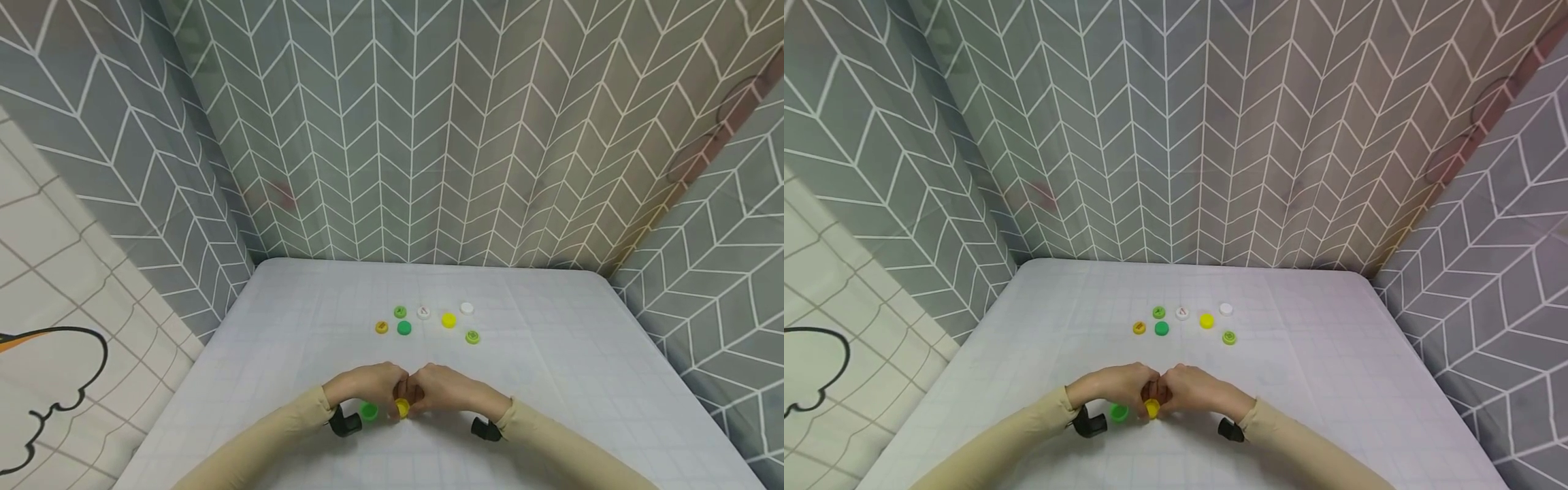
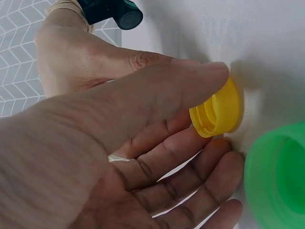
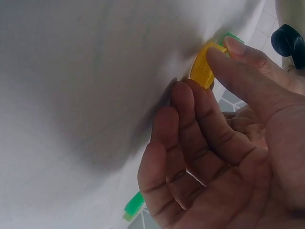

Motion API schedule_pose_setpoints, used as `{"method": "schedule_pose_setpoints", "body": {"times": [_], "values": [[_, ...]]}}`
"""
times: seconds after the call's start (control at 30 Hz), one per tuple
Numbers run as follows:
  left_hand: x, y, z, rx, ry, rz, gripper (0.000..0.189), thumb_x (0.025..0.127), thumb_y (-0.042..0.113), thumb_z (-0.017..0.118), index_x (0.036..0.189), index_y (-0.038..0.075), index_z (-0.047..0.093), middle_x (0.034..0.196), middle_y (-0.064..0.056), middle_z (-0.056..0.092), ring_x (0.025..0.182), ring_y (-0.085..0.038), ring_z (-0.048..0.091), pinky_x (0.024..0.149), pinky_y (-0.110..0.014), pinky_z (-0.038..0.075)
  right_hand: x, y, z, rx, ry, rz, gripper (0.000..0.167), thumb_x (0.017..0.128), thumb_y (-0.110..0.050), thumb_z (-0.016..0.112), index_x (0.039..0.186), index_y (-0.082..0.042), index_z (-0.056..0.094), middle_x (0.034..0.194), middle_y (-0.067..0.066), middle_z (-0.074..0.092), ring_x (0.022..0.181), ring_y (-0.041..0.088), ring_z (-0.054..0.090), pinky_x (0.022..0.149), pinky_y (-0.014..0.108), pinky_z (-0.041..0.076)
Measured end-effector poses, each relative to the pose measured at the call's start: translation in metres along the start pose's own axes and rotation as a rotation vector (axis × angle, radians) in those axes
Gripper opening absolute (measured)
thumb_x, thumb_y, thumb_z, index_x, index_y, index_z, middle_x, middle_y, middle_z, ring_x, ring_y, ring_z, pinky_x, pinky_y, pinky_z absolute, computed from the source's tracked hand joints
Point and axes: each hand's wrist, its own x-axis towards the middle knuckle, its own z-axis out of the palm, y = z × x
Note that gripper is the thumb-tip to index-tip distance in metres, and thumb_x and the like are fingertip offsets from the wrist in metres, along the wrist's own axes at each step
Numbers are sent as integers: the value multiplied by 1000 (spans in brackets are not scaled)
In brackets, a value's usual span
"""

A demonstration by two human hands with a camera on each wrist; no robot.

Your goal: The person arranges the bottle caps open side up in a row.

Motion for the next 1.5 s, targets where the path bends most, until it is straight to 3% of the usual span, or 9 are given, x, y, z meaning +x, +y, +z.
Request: {"method": "schedule_pose_setpoints", "body": {"times": [0.4, 0.5, 0.6, 0.73, 0.83, 0.97, 1.07, 1.27, 1.5], "values": [[-2, -2, -2, -18, -28, -8, 27, 72, 20, 85, 89, 16, 64, 78, 10, 61, 65, -3, 53, 62, -19, 45, -1, 0, -1, -9, -11, 7, 17, 79, -23, 80, 88, -12, 71, 74, -10, 67, 61, -5, 54, 61, 15, 47], [-4, -3, -7, -27, -7, -2, 27, 74, 27, 83, 89, 16, 65, 78, 11, 61, 66, -3, 53, 62, -20, 45, -3, 3, -6, 2, 3, -4, 16, 81, -23, 78, 90, -13, 70, 76, -12, 66, 65, -5, 55, 62, 15, 47], [-3, -8, -16, -51, 58, 20, 27, 75, 32, 82, 89, 16, 66, 77, 10, 62, 68, -3, 54, 62, -21, 45, -4, 8, -15, 32, 34, -27, 11, 83, -21, 75, 91, -15, 70, 77, -13, 65, 68, -2, 57, 63, 17, 48], [-2, -17, -32, -119, 146, 51, 28, 77, 35, 81, 91, 16, 67, 80, 8, 63, 71, -6, 58, 63, -23, 48, -5, 14, -32, 103, 108, -75, 12, 87, -19, 71, 98, -16, 69, 88, -7, 68, 76, 5, 61, 67, 19, 50], [-1, -26, -46, -233, 177, 46, 28, 79, 35, 79, 95, 14, 67, 84, 5, 66, 77, -14, 63, 66, -27, 52, -7, 20, -47, 186, 220, -65, 20, 88, -23, 71, 106, -15, 68, 101, 2, 69, 85, 12, 62, 69, 22, 52], [-1, -37, -62, -439, 181, 19, 34, 82, 34, 76, 103, 9, 66, 93, -1, 70, 88, -28, 67, 71, -32, 56, -8, 30, -62, 305, 378, 1, 34, 87, -27, 72, 118, -16, 64, 113, 10, 66, 96, 20, 62, 75, 28, 54], [-1, -45, -70, -567, 196, 6, 36, 85, 29, 75, 109, 5, 64, 99, -5, 70, 92, -29, 67, 75, -34, 57, -6, 38, -67, 351, 443, 53, 43, 87, -26, 72, 126, -15, 60, 115, 12, 65, 101, 24, 62, 81, 30, 53], [3, -66, -76, -664, 267, -14, 43, 86, 25, 73, 118, -2, 60, 104, -12, 65, 90, -20, 65, 79, -35, 56, 0, 52, -69, 361, 473, 114, 48, 89, -18, 70, 134, -7, 54, 119, 19, 63, 107, 32, 60, 81, 33, 52], [7, -88, -83, -701, 333, -45, 41, 84, 25, 75, 115, 3, 62, 109, -11, 62, 95, -20, 64, 82, -35, 56, 6, 55, -77, 352, 478, 112, 47, 90, -14, 69, 133, -6, 54, 120, 24, 61, 108, 37, 59, 83, 39, 52]]}}
